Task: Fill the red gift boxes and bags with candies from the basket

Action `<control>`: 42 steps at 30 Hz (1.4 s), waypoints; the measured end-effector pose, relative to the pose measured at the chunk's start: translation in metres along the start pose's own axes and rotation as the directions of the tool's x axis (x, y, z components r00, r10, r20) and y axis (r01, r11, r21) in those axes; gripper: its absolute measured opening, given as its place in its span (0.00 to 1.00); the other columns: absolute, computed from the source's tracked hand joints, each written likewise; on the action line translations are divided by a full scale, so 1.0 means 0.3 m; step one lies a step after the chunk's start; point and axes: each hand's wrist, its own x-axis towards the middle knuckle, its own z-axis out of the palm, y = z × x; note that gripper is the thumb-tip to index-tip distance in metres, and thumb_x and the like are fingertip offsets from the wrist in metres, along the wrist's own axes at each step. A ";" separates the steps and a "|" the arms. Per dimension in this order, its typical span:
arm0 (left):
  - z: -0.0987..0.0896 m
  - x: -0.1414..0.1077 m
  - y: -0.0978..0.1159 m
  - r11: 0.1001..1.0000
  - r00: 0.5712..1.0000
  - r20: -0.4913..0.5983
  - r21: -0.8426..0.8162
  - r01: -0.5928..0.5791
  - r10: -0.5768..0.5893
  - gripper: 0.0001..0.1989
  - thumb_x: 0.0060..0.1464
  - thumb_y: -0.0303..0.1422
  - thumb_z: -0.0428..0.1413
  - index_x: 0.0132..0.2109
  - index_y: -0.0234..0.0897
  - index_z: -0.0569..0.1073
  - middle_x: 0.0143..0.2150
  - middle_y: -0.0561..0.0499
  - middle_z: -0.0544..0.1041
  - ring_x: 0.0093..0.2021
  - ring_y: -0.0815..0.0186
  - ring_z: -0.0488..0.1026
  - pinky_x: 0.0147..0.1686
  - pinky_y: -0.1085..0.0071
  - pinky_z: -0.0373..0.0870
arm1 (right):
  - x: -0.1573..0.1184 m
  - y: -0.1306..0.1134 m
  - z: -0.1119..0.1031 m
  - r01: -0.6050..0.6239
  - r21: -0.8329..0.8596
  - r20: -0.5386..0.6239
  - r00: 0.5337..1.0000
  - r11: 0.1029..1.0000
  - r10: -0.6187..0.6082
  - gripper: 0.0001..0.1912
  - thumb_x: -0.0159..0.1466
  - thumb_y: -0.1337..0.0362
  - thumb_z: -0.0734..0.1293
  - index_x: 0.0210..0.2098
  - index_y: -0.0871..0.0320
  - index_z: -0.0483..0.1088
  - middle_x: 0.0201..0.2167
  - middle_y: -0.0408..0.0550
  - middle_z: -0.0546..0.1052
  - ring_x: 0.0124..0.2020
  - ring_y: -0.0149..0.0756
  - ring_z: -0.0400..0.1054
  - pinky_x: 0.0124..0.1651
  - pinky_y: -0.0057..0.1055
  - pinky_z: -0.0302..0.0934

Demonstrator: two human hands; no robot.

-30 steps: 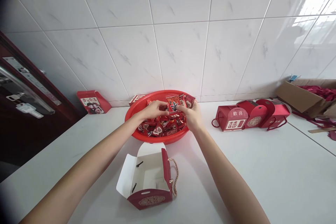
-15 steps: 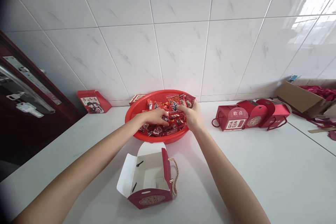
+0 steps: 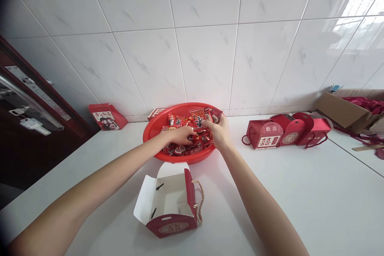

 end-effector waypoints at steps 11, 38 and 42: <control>-0.029 -0.037 0.020 0.991 0.998 0.035 -0.117 0.063 -0.060 0.07 0.53 0.35 0.59 0.36 0.38 0.78 0.34 0.52 0.79 0.30 0.65 0.73 0.28 0.72 0.64 | -0.003 -0.004 0.001 0.009 -0.019 0.021 1.000 1.000 -0.009 0.16 0.43 0.66 0.78 0.31 0.55 0.74 0.28 0.43 0.81 0.29 0.40 0.74 0.38 0.39 0.71; 0.005 -0.005 0.015 0.998 0.998 0.017 -0.010 -0.058 0.058 0.11 0.58 0.37 0.57 0.32 0.39 0.82 0.27 0.52 0.79 0.29 0.65 0.72 0.32 0.72 0.65 | -0.002 0.000 -0.002 0.016 -0.013 0.026 1.000 1.000 -0.016 0.19 0.42 0.66 0.79 0.34 0.56 0.75 0.28 0.42 0.81 0.29 0.39 0.75 0.36 0.36 0.71; 0.008 -0.001 0.019 0.997 0.996 -0.040 -0.031 -0.078 0.076 0.11 0.55 0.34 0.57 0.26 0.38 0.77 0.21 0.54 0.73 0.24 0.67 0.65 0.28 0.70 0.59 | -0.003 -0.005 0.003 0.020 0.033 0.020 1.000 0.999 -0.021 0.19 0.41 0.66 0.81 0.32 0.57 0.75 0.26 0.42 0.80 0.27 0.38 0.75 0.36 0.36 0.72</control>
